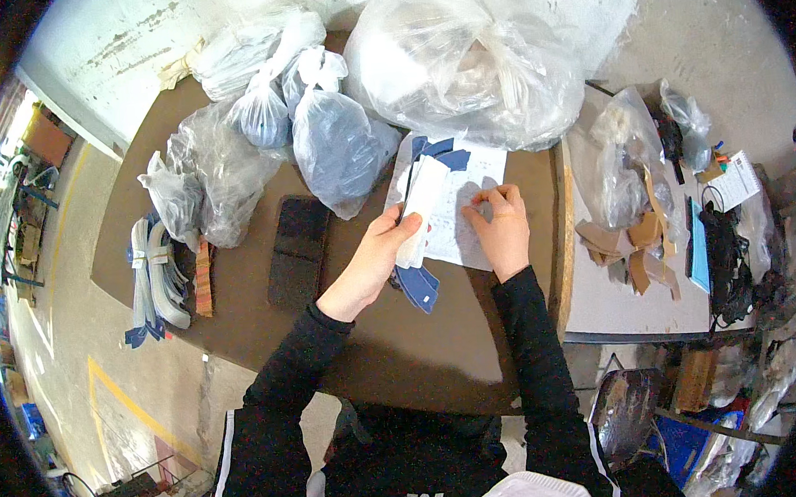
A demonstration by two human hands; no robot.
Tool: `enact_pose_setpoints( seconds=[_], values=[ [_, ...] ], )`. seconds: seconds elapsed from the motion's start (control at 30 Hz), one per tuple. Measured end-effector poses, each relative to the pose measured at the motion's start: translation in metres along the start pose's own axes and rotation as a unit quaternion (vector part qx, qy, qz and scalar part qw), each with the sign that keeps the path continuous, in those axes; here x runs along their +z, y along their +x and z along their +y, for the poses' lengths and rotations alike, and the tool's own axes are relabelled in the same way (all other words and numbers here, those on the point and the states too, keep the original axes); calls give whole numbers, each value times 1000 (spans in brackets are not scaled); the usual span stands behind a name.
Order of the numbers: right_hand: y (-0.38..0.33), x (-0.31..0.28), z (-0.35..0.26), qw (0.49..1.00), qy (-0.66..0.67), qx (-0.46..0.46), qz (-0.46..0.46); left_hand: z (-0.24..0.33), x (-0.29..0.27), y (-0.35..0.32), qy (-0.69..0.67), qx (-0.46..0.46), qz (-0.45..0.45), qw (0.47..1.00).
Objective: The person sorts blue and brown curved material pieces on a table, removes them from plastic packaging, and bundles them with rubber bands. The person also writes on a paper document with a pen.
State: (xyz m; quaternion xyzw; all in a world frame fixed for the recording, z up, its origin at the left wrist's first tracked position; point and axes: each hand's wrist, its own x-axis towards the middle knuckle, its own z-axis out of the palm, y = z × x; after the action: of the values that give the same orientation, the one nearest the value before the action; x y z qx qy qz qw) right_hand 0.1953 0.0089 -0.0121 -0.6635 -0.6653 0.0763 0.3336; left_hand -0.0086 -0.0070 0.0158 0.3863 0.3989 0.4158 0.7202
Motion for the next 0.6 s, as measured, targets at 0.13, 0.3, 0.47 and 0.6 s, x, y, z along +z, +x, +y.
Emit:
enact_pose_setpoints(
  seconds=[0.13, 0.3, 0.47, 0.6],
  values=[
    [-2, 2, 1, 998, 55, -7, 37, -1, 1, 0, -8, 6, -5, 1000],
    [-1, -4, -4, 969, 236, 73, 15, -3, 2, 0, 24, -15, 12, 1000],
    [-9, -26, -24, 913, 402, 47, -55, -9, 0, 2, 119, 10, -10, 993],
    [-16, -21, -38, 913, 391, 52, -107, -6, 5, 1, 243, 43, -29, 969]
  ],
)
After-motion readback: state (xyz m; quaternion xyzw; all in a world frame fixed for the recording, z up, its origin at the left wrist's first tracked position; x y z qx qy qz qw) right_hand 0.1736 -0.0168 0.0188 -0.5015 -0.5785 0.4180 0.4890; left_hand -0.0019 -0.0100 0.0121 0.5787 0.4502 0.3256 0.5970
